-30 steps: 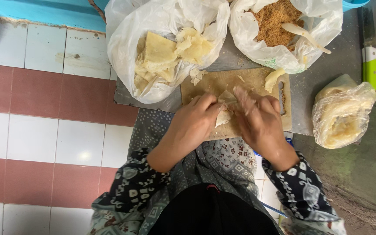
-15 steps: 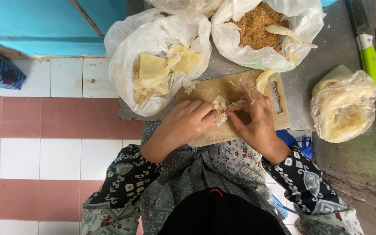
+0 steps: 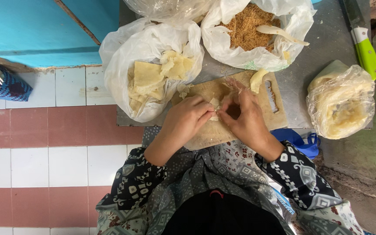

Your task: The person sits on the floor with a cutting board on their lap, takes thin dough wrappers from a plastic bag, spoons brown sugar filling onto a wrapper, and folds and pinches the wrapper closed, setting finished parcels aside while pulling new wrappers from the bag.

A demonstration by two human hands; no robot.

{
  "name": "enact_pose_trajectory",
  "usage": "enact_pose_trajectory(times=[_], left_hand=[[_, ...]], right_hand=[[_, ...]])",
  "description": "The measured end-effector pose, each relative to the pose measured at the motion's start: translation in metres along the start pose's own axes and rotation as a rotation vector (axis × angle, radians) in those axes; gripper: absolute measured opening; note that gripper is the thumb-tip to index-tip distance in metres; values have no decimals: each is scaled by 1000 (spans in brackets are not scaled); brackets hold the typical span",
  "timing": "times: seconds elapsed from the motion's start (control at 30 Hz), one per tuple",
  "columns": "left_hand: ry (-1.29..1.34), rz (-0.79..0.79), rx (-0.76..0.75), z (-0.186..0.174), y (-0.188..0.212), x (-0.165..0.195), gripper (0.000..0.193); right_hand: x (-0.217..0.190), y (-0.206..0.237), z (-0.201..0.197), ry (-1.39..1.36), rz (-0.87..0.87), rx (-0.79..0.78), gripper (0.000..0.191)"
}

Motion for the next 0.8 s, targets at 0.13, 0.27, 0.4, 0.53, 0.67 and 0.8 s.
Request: enact_pose_trajectory(times=[0.13, 0.27, 0.4, 0.53, 0.67, 0.8], left_hand=[[-121, 179, 19, -7, 10, -1, 16], [-168, 216, 35, 1, 9, -5, 18], [-70, 38, 66, 7, 8, -5, 14], [44, -128, 55, 9, 3, 0, 14], [116, -233, 65, 8, 2, 6, 12], [-109, 17, 102, 9, 5, 11, 11]], right_hand=[[1, -1, -1, 15, -68, -69, 76], [-2, -1, -14, 220, -298, -100, 82], [-11, 1, -18, 341, -372, -56, 80], [-17, -7, -11, 10, -99, -65, 77], [-16, -22, -9, -183, 78, -176, 76], [-17, -19, -14, 33, -122, -139, 73]])
Point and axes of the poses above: each hand's wrist, its own y-axis away from the middle knuckle, its own z-axis out of the palm, x = y × z, the point moved 1 cm from there along -y, towards the middle knuckle, and after that the axes turned 9 degrees about -x, right-handed, at the moved point
